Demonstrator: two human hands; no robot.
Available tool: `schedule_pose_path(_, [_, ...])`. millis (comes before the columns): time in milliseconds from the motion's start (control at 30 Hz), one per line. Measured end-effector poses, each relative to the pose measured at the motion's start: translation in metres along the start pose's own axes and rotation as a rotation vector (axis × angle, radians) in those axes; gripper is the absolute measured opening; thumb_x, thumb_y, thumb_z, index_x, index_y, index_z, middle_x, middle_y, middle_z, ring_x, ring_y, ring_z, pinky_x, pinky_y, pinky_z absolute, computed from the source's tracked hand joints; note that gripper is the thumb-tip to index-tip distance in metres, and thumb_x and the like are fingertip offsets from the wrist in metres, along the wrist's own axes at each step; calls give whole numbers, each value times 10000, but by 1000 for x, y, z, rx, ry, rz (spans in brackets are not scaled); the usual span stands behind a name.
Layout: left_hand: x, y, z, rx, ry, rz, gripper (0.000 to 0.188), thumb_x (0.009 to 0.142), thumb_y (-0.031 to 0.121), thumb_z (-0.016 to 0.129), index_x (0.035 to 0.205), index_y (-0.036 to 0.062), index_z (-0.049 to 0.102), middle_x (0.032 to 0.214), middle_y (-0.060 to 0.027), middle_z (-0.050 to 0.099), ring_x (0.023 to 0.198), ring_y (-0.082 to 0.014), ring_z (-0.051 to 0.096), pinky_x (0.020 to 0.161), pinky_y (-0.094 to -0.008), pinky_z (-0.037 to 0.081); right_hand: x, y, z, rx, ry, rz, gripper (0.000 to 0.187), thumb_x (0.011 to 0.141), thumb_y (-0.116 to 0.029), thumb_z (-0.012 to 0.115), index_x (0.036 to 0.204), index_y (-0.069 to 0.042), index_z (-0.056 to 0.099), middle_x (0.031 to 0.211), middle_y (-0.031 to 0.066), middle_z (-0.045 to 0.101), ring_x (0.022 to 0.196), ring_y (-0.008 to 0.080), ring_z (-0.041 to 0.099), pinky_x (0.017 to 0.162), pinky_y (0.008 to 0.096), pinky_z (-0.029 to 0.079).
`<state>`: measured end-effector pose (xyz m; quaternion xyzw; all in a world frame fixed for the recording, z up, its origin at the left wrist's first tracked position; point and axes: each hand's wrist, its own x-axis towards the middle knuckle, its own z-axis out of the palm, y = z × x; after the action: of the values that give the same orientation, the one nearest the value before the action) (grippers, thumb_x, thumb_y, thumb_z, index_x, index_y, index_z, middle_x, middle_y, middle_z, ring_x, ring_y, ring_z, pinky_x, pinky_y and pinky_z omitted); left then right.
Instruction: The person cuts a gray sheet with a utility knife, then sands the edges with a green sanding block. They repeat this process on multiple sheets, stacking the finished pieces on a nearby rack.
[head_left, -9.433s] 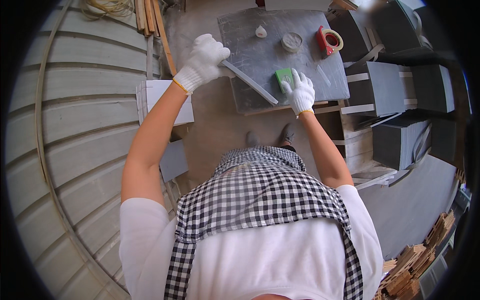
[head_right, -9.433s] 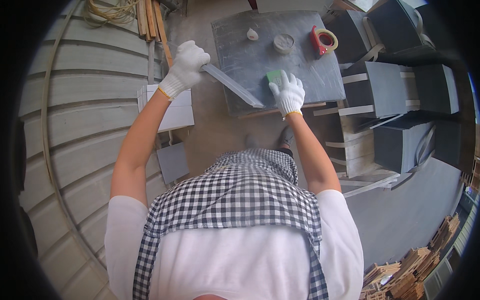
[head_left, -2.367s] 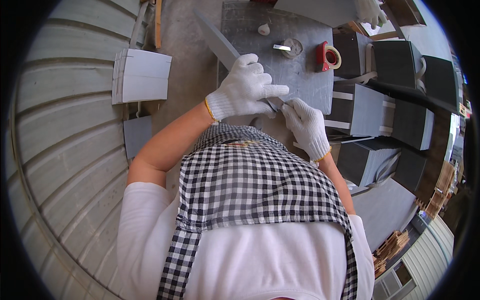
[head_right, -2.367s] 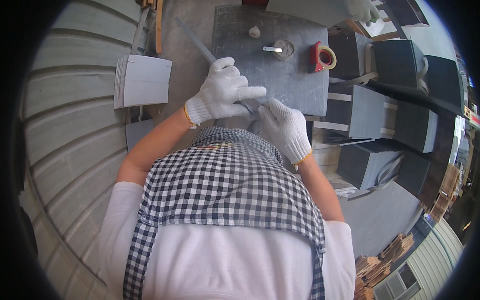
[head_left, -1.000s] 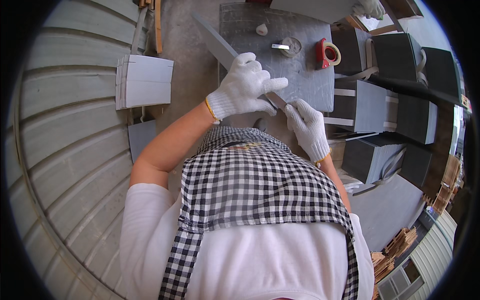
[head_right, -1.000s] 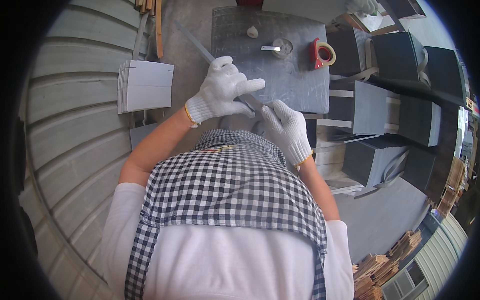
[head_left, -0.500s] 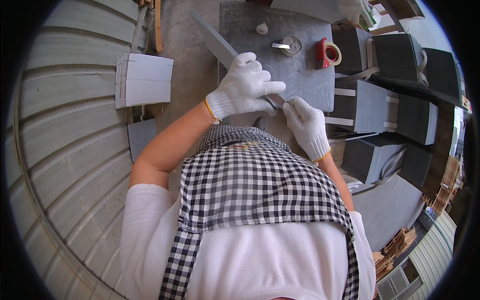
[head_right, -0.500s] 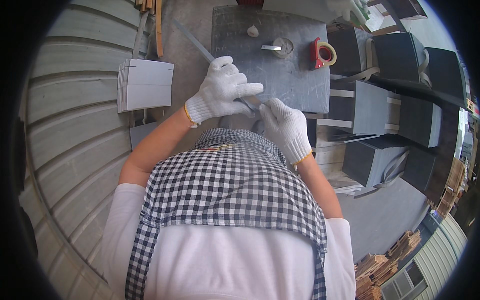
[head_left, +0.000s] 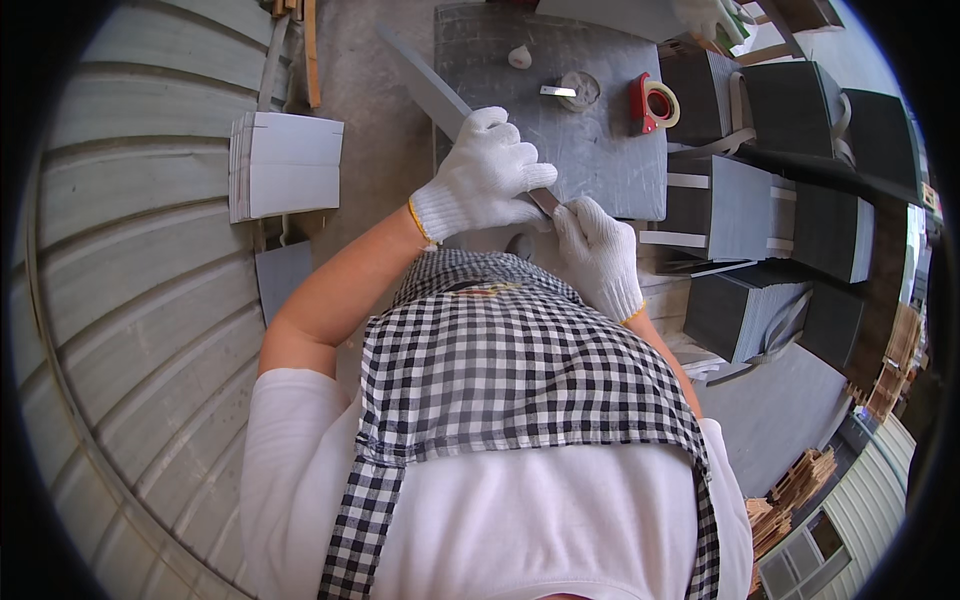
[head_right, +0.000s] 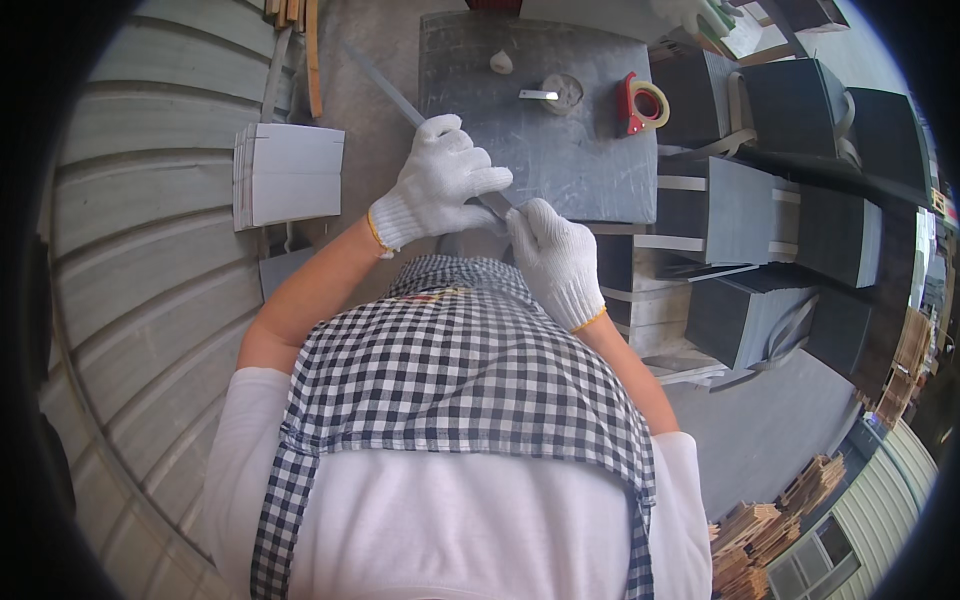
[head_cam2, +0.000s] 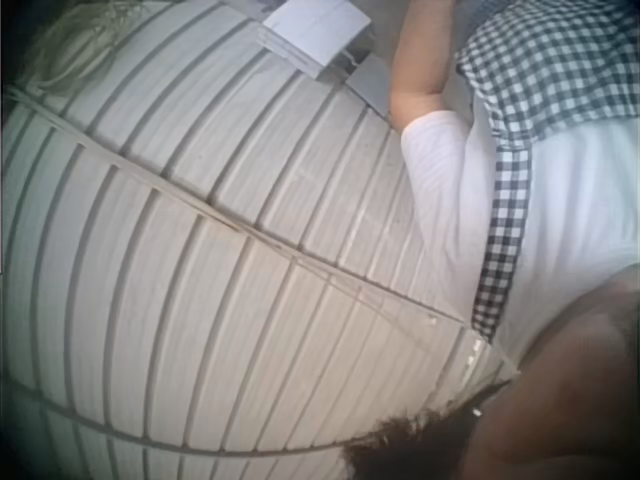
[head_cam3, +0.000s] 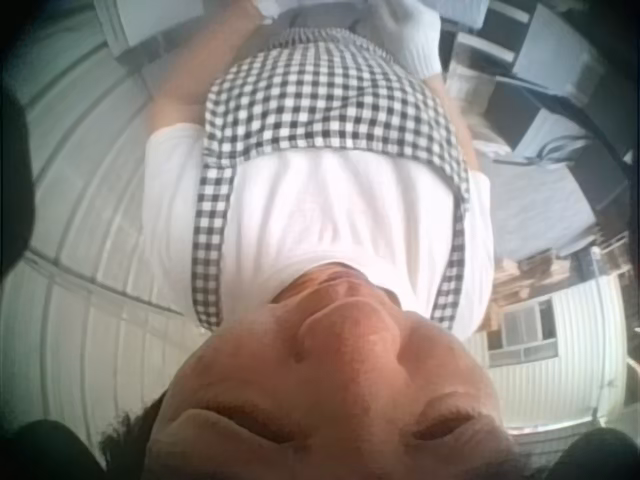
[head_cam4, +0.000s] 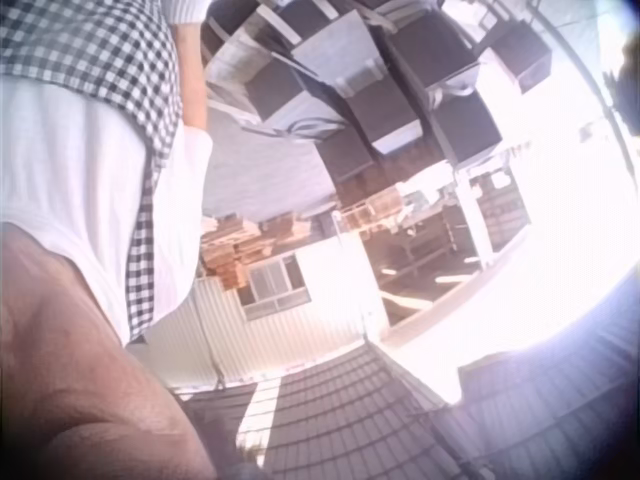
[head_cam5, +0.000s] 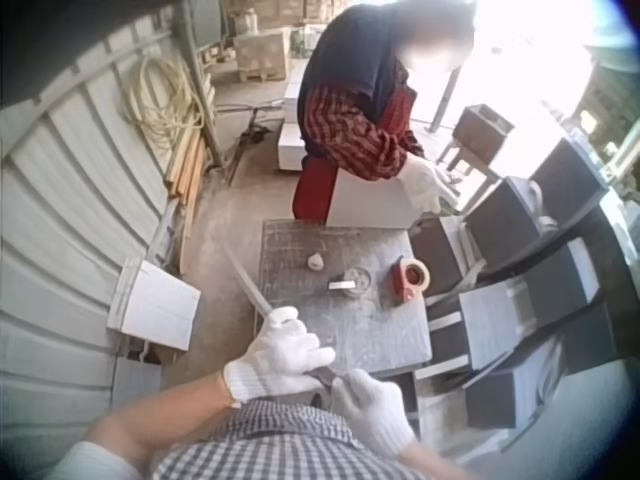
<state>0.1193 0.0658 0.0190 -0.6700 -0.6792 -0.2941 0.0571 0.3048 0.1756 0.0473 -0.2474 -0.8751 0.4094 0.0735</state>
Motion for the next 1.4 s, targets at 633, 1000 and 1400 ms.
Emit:
schedule_pose_path(633, [-5,-4,-5,-54,-38,18,830,549,487,860,1288,164,663,806,33,627,787,-192,575,992,-398,375,-3,8,-22,291,-138,178,209,1034,-189,603,987,4,667,668,25,607,629,71,528,598,261,436])
schedule_pose_path(1000, [-10,-50,-16,273,-120,60,607,638,285,856,1199,166,658,819,3,609,820,-227,599,902,-400,433,44,3,-23,-151,-270,-248,176,977,-225,613,1008,-63,675,713,106,623,632,248,622,586,369,487])
schedule_pose_path(1400, [-3,-48,-15,199,-117,70,604,507,391,889,1005,148,648,754,-7,569,763,-226,579,834,-383,437,19,5,-50,-185,-488,-215,209,945,-297,622,958,-96,676,803,158,686,758,379,677,667,460,521])
